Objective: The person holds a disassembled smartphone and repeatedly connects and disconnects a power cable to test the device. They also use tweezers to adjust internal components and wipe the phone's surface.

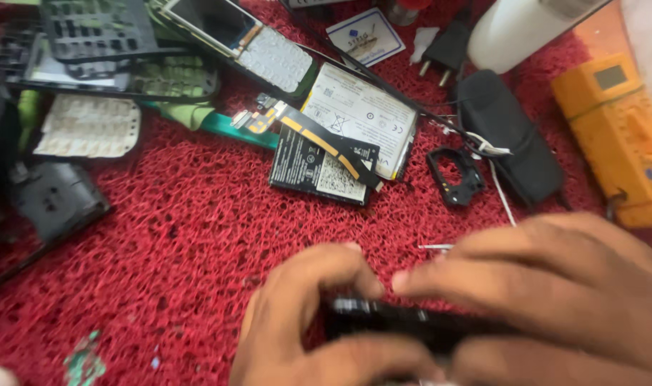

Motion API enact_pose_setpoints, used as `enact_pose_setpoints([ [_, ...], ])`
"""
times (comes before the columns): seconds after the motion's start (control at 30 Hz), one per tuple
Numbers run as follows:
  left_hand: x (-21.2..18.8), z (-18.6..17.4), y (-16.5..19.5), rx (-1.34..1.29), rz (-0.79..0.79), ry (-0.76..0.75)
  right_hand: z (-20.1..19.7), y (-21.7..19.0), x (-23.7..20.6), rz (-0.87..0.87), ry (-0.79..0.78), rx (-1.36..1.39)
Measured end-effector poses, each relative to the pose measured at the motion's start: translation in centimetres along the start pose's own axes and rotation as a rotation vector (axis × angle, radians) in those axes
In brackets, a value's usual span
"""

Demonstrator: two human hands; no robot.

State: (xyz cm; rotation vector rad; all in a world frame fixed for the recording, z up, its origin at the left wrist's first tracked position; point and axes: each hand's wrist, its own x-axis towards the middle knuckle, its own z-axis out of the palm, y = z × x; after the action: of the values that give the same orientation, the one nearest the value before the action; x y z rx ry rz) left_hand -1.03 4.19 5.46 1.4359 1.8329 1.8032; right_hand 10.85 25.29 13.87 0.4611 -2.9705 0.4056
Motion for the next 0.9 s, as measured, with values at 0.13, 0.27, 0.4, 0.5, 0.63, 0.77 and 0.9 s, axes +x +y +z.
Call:
enact_pose_setpoints([
  [0.13, -0.3, -0.5, 0.6, 0.027, -0.099, -0.008, -1.1, -1.5, 1.3, 0.008, 0.032, 0.008],
  [0.27, 0.5, -0.7, 1.3, -0.017, -0.105, 0.017, -1.3, -1.9, 1.9, 0.009, 0.048, 0.042],
  [0.4, 2.2, -1.2, 0.9, -0.064, -0.140, -0.035, -0.5, -1.2, 1.9, 0.011, 0.107, -0.038],
  [0.5, 2.9, -1.6, -0.2, -0.062, -0.174, -0.095, 0.2, -0.8, 2.0, 0.044, 0.135, -0.026],
  [0.63, 2.8, -1.6, -1.5, -0.161, -0.141, -0.100, 0.7, -0.7, 2.2, 0.049, 0.155, 0.036],
  [0.77, 2.9, -1.2, -2.3, -0.147, -0.142, -0.067, 0.9, -0.3, 2.4, 0.046, 0.173, 0.031],
  [0.9, 2.9, -1.1, -2.8, -0.098, -0.042, -0.043, 1.1, 0.1, 2.2, 0.005, 0.196, 0.042],
])
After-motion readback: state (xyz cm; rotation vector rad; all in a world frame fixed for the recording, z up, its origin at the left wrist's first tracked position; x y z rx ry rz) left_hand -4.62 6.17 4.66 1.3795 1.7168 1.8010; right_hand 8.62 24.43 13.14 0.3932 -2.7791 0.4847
